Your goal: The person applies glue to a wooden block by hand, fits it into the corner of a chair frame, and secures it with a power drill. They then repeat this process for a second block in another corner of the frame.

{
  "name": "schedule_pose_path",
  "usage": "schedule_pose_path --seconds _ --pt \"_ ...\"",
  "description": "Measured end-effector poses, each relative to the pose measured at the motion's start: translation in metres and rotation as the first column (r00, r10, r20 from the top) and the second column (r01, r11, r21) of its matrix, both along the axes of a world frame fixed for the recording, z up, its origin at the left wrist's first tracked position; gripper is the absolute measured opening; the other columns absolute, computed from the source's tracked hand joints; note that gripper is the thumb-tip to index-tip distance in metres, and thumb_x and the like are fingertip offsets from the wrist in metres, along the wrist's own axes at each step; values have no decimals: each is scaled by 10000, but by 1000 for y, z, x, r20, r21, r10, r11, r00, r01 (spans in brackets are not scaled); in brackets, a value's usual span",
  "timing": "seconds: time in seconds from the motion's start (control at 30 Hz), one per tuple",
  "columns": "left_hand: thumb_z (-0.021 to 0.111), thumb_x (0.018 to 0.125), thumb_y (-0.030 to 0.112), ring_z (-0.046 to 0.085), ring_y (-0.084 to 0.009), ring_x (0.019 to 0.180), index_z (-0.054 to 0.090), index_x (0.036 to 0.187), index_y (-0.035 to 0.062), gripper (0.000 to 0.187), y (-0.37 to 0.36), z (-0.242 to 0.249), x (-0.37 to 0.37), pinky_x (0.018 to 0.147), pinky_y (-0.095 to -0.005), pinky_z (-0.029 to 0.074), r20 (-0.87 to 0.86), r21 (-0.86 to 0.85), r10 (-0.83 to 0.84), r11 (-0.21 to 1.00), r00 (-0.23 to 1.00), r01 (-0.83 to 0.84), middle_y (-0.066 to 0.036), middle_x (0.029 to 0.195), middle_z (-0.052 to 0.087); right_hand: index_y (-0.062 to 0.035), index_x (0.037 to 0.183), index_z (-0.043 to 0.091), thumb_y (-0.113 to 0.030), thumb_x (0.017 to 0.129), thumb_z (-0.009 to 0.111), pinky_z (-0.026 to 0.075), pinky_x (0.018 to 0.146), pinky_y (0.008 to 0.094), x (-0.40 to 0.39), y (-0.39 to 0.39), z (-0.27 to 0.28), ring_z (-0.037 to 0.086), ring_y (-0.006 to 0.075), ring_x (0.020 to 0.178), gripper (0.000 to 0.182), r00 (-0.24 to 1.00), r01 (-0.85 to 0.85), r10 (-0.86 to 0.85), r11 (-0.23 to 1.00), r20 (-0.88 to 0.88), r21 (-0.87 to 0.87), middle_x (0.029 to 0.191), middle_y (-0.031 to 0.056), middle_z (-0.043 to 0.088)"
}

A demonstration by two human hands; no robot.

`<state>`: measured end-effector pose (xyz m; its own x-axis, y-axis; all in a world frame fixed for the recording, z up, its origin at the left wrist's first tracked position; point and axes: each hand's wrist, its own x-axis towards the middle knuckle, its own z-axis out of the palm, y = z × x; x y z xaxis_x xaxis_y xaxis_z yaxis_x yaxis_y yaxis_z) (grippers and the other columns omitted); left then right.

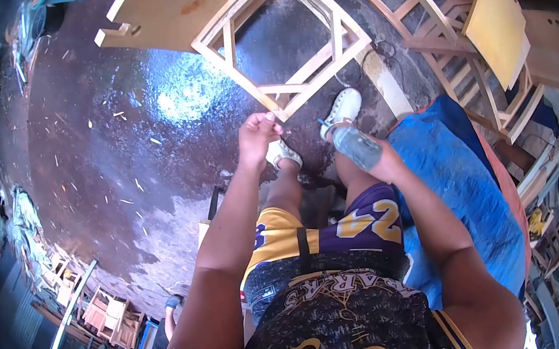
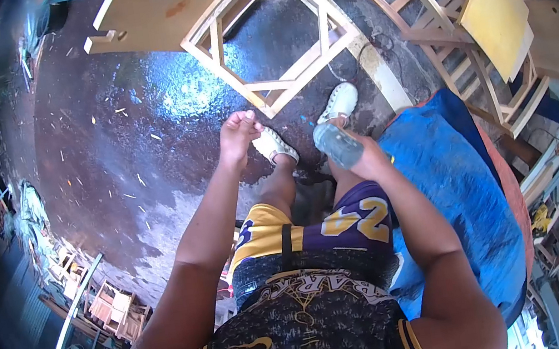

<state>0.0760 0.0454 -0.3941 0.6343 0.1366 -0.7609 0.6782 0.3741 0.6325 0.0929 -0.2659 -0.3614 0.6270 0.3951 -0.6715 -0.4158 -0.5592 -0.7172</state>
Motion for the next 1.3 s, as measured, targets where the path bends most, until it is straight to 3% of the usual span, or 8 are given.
schedule_pose_path --seconds 0.43,0.53,0.77,0.87,0.97,1.07,1.13,1.3 --pt "486 993 169 645 -119 813 627 970 -7 226 8 -55 49 753 -290 519 106 226 -232 953 967 204 -63 848 688 -95 1186 593 -305 773 687 472 894 453 22 6 -209 586 400 1055 473 966 -136 222 874 135 -466 1093 227 638" --pt "548 930 181 668 -316 822 655 962 54 169 14 -79 81 780 -391 506 -30 686 -548 597 836 416 -157 850 687 -77 1217 577 -278 780 686 474 903 427 41 24 -211 597 371 1065 493 986 -29 95 911 141 -411 1110 208 642" --pt "584 864 142 631 -356 740 635 867 85 76 47 -159 127 750 -472 496 16 960 -860 155 510 231 -181 737 637 -63 1216 583 -254 827 681 472 927 354 54 46 -312 616 264 1071 444 954 181 -179 983 242 17 1132 140 655" --pt "589 874 156 636 -358 755 634 906 92 85 45 -155 124 747 -467 493 92 977 -891 168 444 134 -160 747 651 -42 1172 602 -149 889 619 490 875 307 58 65 -373 595 141 967 303 765 640 -507 525 -399 561 1069 61 634" --pt "548 924 161 647 -338 780 621 922 48 134 43 -151 126 715 -402 505 39 968 -870 154 491 197 -145 804 672 -36 1133 580 -83 857 627 494 828 318 86 90 -295 595 150 908 284 957 218 -225 974 185 54 998 46 623" --pt "517 963 206 656 -254 772 610 916 26 208 40 -140 134 735 -358 500 31 841 -821 329 570 429 -122 813 682 -34 1107 567 -60 812 659 489 817 341 95 103 -351 612 201 909 310 908 148 -178 983 379 108 1012 86 620" --pt "490 992 234 590 -110 840 601 900 54 230 52 -176 155 760 -296 461 346 563 -702 686 623 461 -16 892 665 -35 1109 566 -60 814 658 489 815 340 97 108 -367 612 198 909 310 889 179 -213 976 404 121 1012 84 620" --pt "417 1013 200 604 -157 936 545 993 76 179 26 -214 245 781 -316 482 214 349 -484 849 849 396 -93 1108 625 -38 1121 560 -58 822 652 490 807 330 130 165 -367 609 188 908 312 850 220 -282 958 445 186 1011 78 617"
